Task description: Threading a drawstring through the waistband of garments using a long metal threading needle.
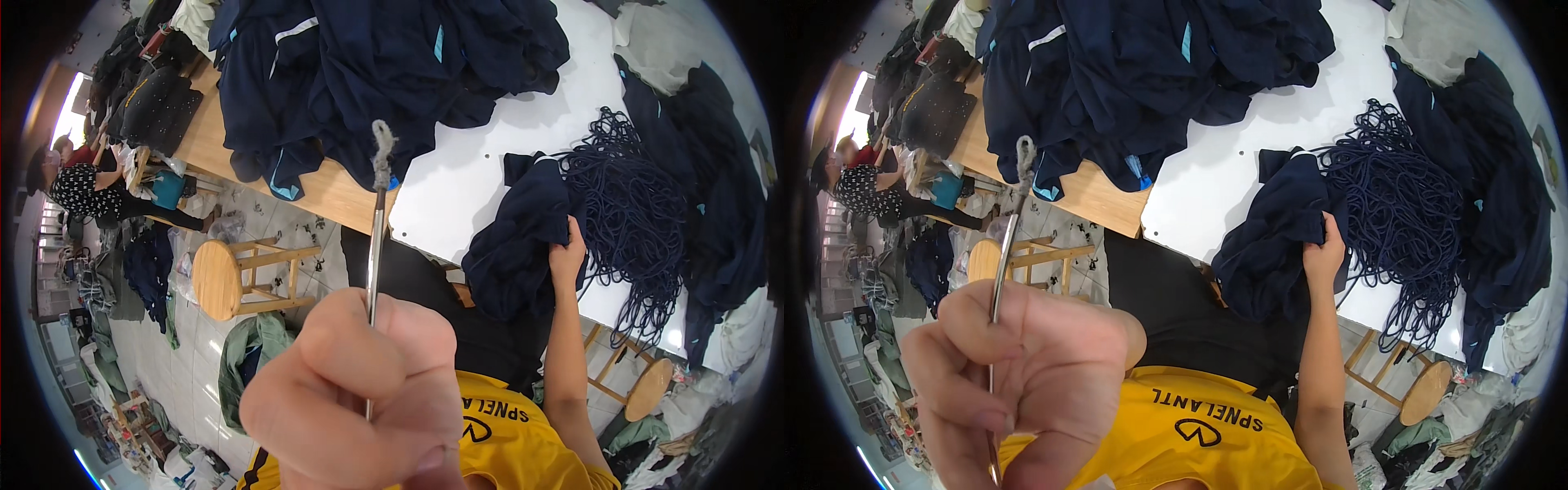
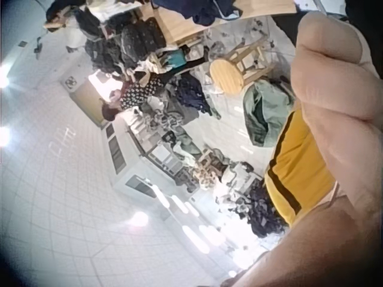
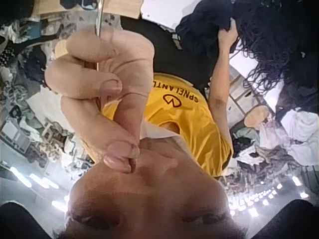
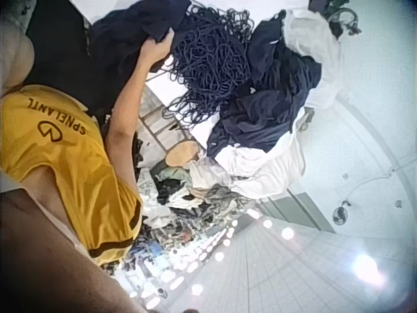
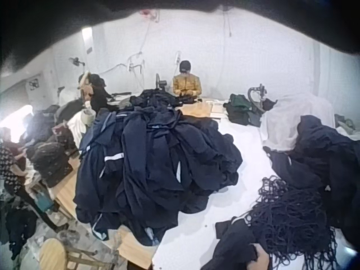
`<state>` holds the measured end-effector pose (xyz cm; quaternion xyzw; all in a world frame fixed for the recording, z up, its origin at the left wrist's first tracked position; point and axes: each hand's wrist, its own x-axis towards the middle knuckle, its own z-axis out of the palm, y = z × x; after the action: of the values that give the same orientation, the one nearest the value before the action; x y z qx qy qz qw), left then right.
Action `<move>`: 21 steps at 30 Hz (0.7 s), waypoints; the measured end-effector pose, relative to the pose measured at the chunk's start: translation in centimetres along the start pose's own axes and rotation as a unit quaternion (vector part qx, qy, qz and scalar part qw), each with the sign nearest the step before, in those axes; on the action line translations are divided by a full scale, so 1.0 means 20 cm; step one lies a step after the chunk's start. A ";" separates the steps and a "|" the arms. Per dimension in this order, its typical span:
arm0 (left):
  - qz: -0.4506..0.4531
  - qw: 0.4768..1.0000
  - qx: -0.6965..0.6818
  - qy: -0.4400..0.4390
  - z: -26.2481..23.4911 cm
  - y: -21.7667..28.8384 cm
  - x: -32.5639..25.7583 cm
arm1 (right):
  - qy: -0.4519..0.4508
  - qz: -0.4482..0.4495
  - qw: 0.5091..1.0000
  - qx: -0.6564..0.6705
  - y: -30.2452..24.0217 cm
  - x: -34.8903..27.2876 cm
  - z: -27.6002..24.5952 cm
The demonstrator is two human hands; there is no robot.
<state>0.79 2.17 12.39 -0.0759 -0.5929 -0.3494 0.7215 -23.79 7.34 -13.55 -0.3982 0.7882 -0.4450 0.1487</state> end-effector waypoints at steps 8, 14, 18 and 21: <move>-0.413 0.772 -0.478 -0.072 -0.16 -0.01 0.01 | 0.006 -0.014 0.999 -0.039 0.04 -0.03 0.01; -0.460 0.654 -0.597 -0.067 0.01 0.02 0.11 | -0.003 0.008 1.000 -0.027 -0.02 -0.02 0.02; -0.480 0.533 -0.685 -0.129 0.08 -0.10 0.17 | 0.001 0.004 1.000 -0.008 0.00 0.00 0.01; -0.465 0.552 -0.680 -0.128 0.10 -0.10 0.16 | -0.006 0.016 1.000 -0.001 -0.03 -0.01 0.00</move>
<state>-1.93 0.36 15.35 -0.3020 -0.2168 -0.9220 0.1086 -23.32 7.22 -13.07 -0.3881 0.7942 -0.4394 0.1599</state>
